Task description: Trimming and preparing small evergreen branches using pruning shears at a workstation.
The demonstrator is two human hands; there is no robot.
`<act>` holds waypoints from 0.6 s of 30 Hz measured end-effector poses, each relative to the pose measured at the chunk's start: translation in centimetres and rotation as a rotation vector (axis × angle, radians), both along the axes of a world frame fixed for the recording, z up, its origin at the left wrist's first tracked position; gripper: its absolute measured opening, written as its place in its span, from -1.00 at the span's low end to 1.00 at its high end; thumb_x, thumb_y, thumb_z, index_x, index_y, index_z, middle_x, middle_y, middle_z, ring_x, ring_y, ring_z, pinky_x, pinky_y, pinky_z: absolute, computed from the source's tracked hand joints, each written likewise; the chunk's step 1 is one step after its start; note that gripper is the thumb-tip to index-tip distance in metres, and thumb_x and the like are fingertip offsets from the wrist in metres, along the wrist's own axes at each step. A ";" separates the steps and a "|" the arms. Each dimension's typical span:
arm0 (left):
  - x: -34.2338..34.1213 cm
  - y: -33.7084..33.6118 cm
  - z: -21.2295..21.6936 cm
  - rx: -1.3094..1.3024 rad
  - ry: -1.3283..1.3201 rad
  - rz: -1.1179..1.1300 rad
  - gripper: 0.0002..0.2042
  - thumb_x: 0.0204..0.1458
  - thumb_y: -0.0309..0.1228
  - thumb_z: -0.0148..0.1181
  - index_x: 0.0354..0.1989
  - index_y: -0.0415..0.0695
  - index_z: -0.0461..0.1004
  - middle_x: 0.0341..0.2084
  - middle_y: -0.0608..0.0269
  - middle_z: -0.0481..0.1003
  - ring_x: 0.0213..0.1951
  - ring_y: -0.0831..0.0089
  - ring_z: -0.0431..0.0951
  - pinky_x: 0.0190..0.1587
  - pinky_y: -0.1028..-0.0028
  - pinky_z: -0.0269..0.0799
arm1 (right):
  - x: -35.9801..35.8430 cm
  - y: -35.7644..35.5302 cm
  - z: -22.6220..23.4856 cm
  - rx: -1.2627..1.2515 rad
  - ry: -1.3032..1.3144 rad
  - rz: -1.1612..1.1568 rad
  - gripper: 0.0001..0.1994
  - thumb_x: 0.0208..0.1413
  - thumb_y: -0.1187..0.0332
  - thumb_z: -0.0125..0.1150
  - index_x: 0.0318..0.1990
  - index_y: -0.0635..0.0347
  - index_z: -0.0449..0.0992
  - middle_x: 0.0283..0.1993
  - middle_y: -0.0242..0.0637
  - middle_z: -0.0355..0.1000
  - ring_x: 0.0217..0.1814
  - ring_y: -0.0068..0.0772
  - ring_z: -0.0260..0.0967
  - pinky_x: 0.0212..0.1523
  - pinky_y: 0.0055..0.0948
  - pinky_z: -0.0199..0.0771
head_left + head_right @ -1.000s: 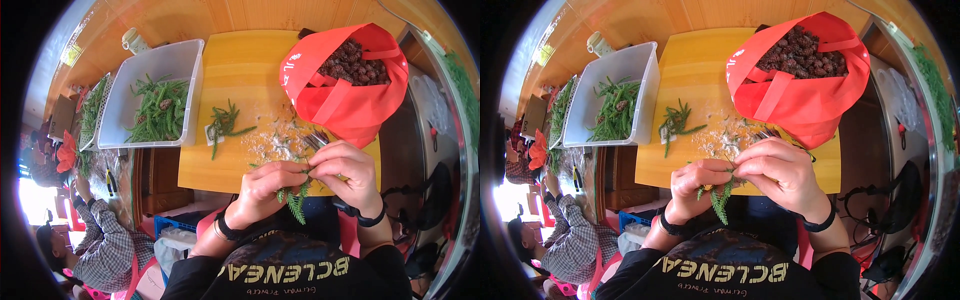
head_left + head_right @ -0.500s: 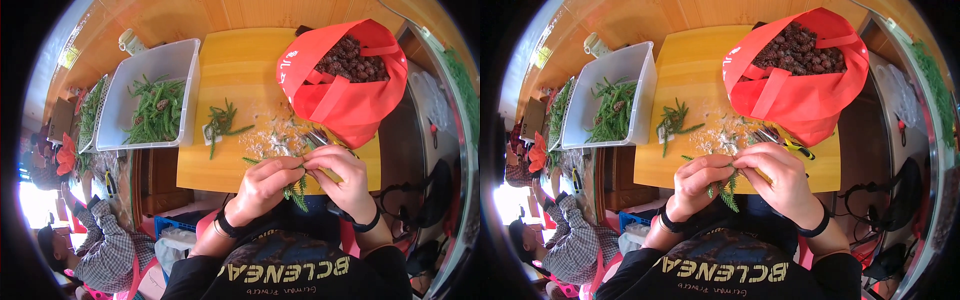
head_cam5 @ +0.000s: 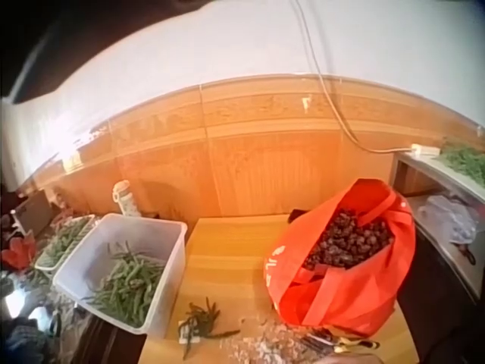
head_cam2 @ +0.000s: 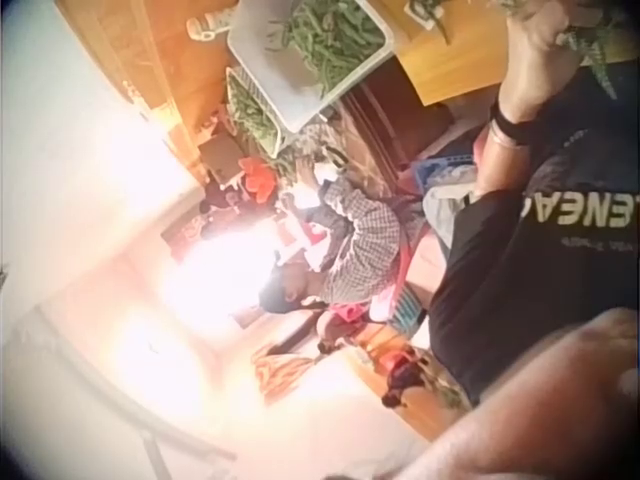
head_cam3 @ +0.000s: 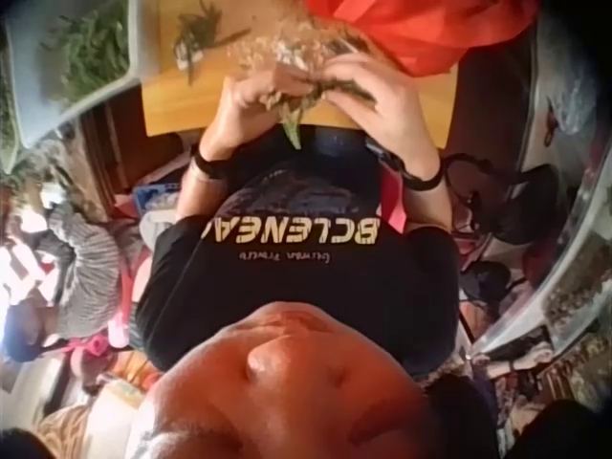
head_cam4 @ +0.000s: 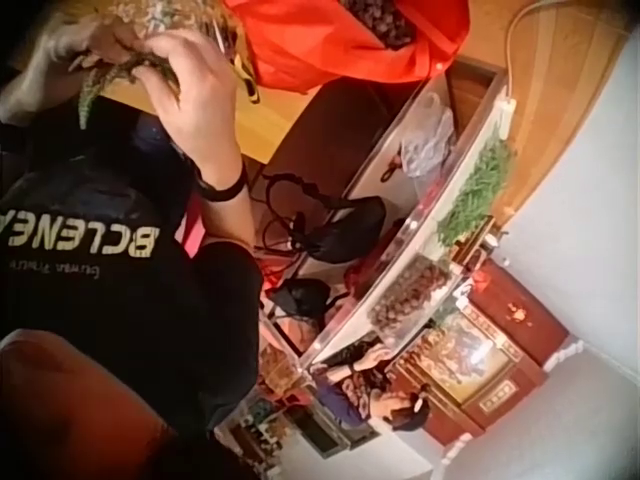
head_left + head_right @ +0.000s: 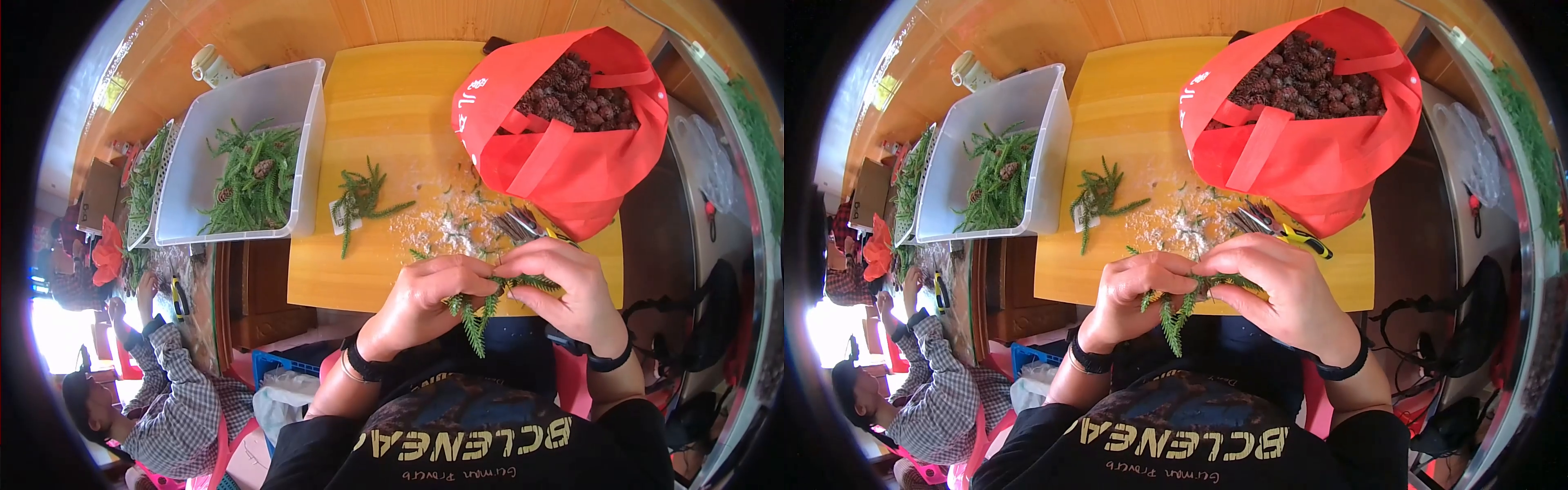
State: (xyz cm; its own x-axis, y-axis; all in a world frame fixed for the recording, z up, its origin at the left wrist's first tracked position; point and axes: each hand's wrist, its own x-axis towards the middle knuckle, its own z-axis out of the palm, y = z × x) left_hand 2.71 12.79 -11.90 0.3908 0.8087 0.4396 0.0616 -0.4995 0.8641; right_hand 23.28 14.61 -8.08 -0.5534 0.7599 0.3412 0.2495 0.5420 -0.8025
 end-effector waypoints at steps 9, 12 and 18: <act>-0.6 1.5 -2.4 -0.198 -0.248 -0.137 -0.79 -0.20 -0.75 0.21 -0.40 -0.22 0.41 -0.32 -0.02 0.49 -0.29 0.28 0.57 -0.29 0.42 0.53 | 3.6 1.0 -1.3 -0.090 -0.035 -0.196 -0.71 -0.22 0.55 0.27 -0.24 0.33 0.47 -0.22 -0.18 0.46 -0.16 -0.28 0.42 -0.13 -0.46 0.35; -0.3 1.5 -2.1 -0.408 -0.483 -0.221 -0.80 -0.18 -0.66 0.29 -0.41 -0.22 0.38 -0.33 -0.09 0.47 -0.28 0.22 0.56 -0.25 0.36 0.53 | 6.2 1.1 -4.5 -0.093 -0.284 -0.456 -0.74 -0.20 0.47 0.30 -0.30 0.31 0.43 -0.28 -0.16 0.42 -0.18 -0.16 0.39 -0.14 -0.39 0.35; -0.3 1.3 -1.6 -0.472 -0.643 -0.393 -0.78 -0.13 -0.66 0.25 -0.33 -0.19 0.35 -0.28 0.01 0.45 -0.20 0.28 0.52 -0.18 0.36 0.49 | 8.1 0.4 -8.3 0.036 -0.599 -0.402 -0.58 -0.24 0.36 0.35 -0.19 0.26 0.34 -0.08 -0.12 0.27 -0.02 -0.02 0.24 -0.03 -0.25 0.27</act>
